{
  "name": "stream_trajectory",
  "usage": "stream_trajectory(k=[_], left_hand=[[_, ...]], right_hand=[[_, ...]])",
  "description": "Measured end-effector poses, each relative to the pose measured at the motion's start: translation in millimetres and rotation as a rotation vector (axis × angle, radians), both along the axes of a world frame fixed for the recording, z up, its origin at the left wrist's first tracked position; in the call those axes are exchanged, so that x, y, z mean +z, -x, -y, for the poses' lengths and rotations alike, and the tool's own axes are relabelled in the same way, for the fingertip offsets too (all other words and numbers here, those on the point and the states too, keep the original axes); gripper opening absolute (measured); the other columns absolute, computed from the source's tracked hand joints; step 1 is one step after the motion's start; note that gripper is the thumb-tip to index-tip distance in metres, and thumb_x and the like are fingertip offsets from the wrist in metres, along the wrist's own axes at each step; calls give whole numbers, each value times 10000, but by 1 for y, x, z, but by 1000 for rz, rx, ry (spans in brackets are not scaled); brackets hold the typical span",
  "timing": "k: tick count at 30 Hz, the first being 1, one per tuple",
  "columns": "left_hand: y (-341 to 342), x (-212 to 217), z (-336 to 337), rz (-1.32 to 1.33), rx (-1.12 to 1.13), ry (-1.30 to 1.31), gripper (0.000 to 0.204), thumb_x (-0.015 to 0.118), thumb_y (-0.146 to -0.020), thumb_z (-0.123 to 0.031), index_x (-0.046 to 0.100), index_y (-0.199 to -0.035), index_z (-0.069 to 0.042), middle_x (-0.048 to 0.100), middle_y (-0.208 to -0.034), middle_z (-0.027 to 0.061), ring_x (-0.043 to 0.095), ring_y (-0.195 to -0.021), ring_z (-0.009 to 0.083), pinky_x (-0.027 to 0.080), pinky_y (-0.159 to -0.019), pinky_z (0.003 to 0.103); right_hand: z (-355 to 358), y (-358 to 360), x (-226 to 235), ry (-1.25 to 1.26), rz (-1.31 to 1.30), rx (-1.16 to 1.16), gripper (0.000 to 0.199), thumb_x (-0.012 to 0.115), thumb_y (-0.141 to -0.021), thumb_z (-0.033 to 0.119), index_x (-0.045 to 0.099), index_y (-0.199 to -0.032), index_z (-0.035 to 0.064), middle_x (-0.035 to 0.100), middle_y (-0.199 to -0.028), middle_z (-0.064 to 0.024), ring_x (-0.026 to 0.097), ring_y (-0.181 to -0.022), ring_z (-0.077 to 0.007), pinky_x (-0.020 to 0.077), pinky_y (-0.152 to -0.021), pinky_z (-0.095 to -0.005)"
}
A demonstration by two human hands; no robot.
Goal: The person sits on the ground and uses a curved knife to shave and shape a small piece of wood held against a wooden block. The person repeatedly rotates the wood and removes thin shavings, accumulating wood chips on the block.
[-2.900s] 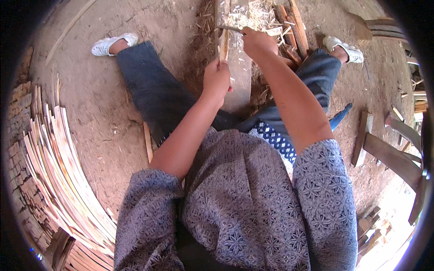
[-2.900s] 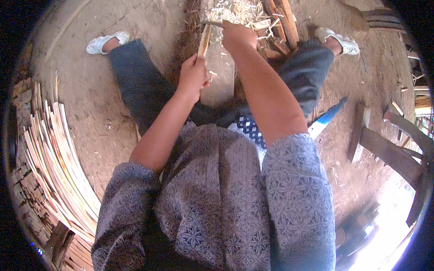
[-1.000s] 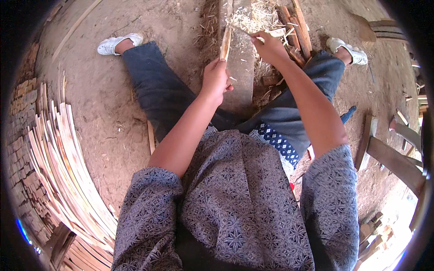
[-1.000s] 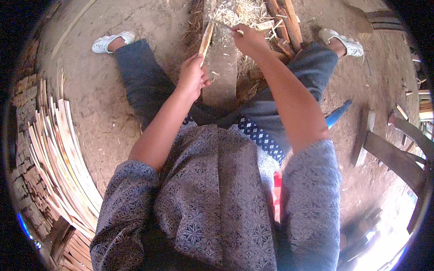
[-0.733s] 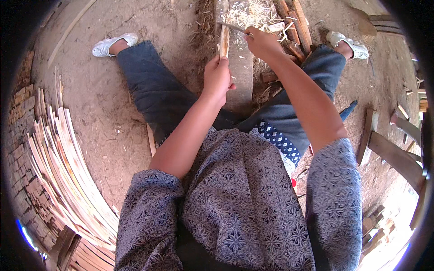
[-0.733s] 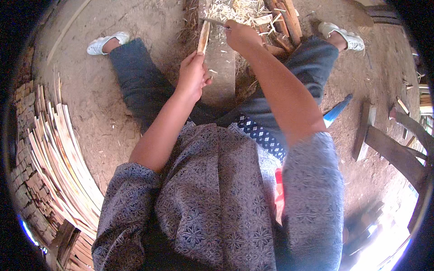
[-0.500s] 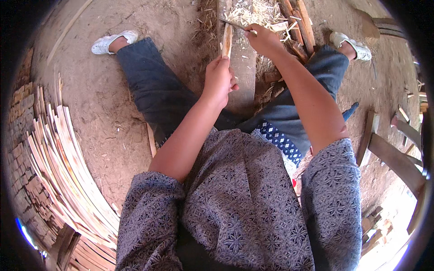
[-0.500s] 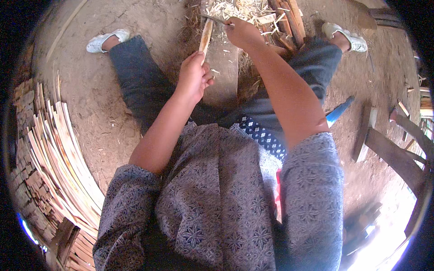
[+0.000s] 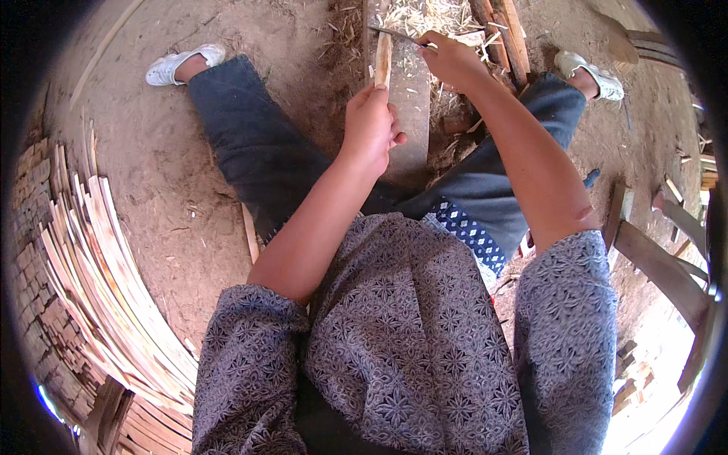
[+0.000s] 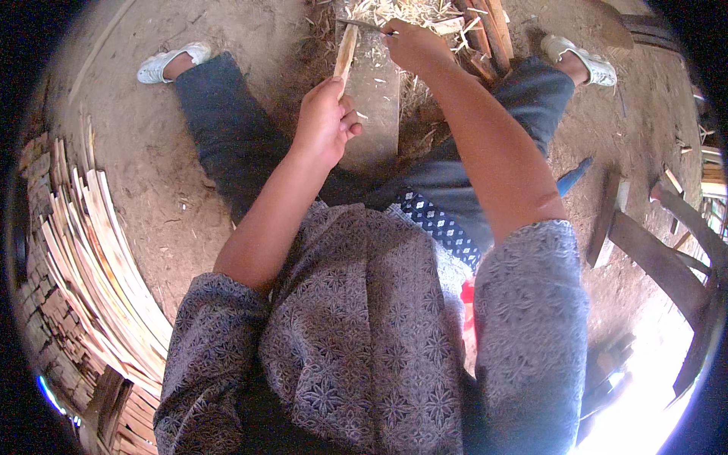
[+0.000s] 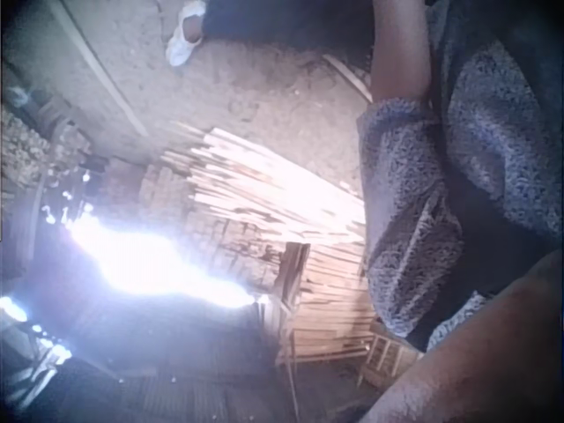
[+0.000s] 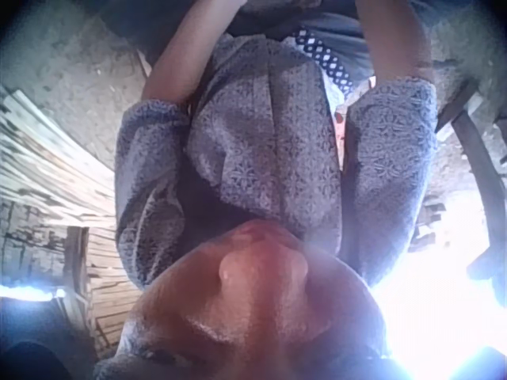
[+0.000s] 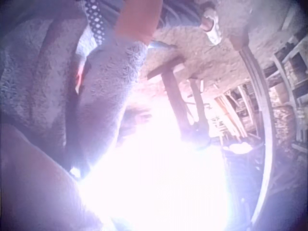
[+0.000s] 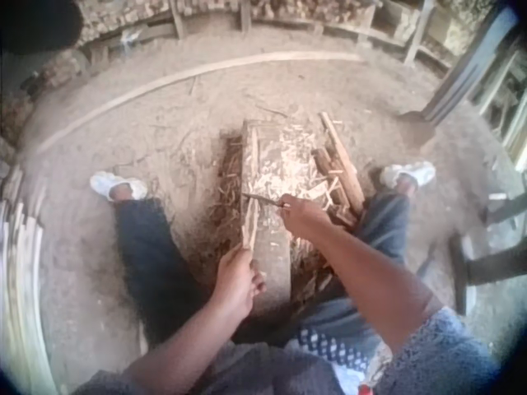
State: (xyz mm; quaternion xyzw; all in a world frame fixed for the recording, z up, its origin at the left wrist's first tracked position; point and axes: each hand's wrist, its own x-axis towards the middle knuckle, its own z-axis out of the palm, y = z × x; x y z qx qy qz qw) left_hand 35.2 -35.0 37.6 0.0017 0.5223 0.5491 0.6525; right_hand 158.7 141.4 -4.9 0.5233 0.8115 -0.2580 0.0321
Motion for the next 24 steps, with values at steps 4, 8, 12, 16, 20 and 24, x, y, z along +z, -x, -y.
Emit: stream_trajectory(k=[4,8,12,16,20,24], left_hand=[[2,-3,6,-27,-10,41,131,506,-1060,-283,520,-1074,-153,406,-633,-55,368,-489,89,427,-560,337],[-1,-7,7,-48,-13,35,140,498,-1066,-282,519,-1094,-147,410,-630,-55,369,-482,86,428,-549,337],[-4,-9,9,-32,6,8,143,496,-1067,-285,523,-1094,-147,405,-627,-56,369,-481,83,430,-540,336],[-5,-9,6,-29,8,16,135,492,-1067,-283,529,-1098,-157,396,-629,-59,361,-482,83,430,-536,338],[-10,-7,4,-32,26,30,140,472,-1072,-274,503,-1028,-145,393,-620,-46,359,-458,89,417,-481,321],[-3,-11,9,-65,8,48,130,498,-1058,-279,533,-1079,-156,399,-641,-60,351,-479,93,428,-537,342]], right_hand=[[-2,0,-3,95,-53,-60,344,587,-984,471,681,-1249,272,762,-1016,-118,737,-962,-333,556,-891,-482],[11,-13,16,94,-117,44,332,593,-993,440,680,-1247,245,755,-964,-156,733,-943,-371,550,-892,-504],[21,-22,26,66,-114,93,304,595,-1004,400,678,-1234,219,743,-936,-192,726,-936,-403,551,-878,-527],[24,-13,30,52,-50,88,314,563,-1025,392,643,-1288,239,730,-901,-168,722,-890,-373,548,-820,-504],[27,22,13,-59,-22,84,336,531,-1035,413,619,-1322,263,737,-949,-153,722,-940,-359,553,-838,-510],[19,48,-1,-21,-52,38,331,524,-1039,435,643,-1299,269,744,-980,-133,723,-951,-343,559,-846,-496]])
